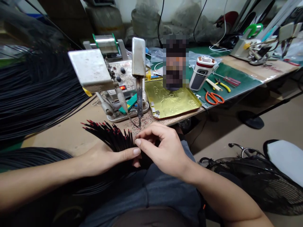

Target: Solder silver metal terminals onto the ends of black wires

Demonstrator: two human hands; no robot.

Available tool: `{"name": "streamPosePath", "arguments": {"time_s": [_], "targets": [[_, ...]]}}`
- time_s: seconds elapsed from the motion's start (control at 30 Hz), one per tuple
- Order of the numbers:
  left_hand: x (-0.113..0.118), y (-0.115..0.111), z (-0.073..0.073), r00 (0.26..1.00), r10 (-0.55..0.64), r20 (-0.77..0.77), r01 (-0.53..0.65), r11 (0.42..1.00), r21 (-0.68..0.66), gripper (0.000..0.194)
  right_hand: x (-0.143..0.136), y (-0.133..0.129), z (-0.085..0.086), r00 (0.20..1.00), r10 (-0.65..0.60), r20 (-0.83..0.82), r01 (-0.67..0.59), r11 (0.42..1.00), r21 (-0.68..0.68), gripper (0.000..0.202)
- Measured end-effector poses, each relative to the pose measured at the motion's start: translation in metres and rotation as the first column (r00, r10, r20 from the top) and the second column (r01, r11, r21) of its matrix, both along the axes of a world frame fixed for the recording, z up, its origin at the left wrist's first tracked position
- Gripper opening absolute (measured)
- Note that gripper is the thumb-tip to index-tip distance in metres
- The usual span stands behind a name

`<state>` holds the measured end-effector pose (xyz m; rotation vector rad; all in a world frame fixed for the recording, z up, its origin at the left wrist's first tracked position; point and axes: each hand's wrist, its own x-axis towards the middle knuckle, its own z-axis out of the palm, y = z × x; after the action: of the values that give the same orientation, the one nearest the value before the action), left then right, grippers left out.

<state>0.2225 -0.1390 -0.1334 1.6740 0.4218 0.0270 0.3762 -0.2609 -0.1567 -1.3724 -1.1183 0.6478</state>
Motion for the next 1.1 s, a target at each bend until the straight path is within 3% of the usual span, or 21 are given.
{"name": "streamPosePath", "arguments": {"time_s": [0.23,0.47,0.6,0.7,0.83,0.93,1.0,1.07,1.1], "targets": [[-0.002,0.007,-0.010,0.994,0.075,0.074,-0.084,0.989,0.125,0.034,0.007,-0.001,0.000,0.999,-0.017,-0.051,0.015,0.999,-0.039,0.015],[-0.004,0.005,-0.005,0.995,0.095,0.013,-0.096,0.987,0.130,0.033,0.015,-0.001,0.008,0.999,-0.021,-0.044,0.019,0.998,-0.056,0.010],[-0.004,0.004,-0.007,0.987,0.158,0.001,-0.158,0.986,0.055,0.030,0.020,0.000,0.005,0.989,0.038,-0.141,-0.048,0.996,-0.075,0.013],[-0.003,0.004,-0.010,0.987,0.157,0.037,-0.157,0.988,-0.009,0.028,0.014,0.002,-0.001,0.965,0.090,-0.247,-0.091,0.996,0.007,0.016],[-0.001,0.004,-0.008,0.990,0.123,0.075,-0.125,0.992,0.027,0.028,0.007,0.005,-0.005,0.957,0.116,-0.265,-0.085,0.988,0.126,0.014],[-0.001,0.002,-0.005,0.984,0.176,0.021,-0.176,0.984,0.007,0.026,0.022,0.009,-0.005,0.988,0.126,-0.088,-0.114,0.985,0.130,0.008],[-0.002,0.000,-0.005,0.978,0.209,0.005,-0.208,0.977,-0.037,0.026,0.041,0.015,-0.006,0.984,-0.073,0.163,0.044,0.984,0.174,0.004],[-0.002,0.000,-0.007,0.975,0.222,-0.003,-0.222,0.973,-0.067,0.029,0.060,0.023,-0.010,0.852,-0.298,0.431,0.197,0.944,0.263,0.007],[-0.002,0.001,-0.008,0.976,0.217,-0.010,-0.217,0.973,-0.072,0.030,0.067,0.027,-0.013,0.780,-0.333,0.529,0.205,0.936,0.287,0.011]]}}
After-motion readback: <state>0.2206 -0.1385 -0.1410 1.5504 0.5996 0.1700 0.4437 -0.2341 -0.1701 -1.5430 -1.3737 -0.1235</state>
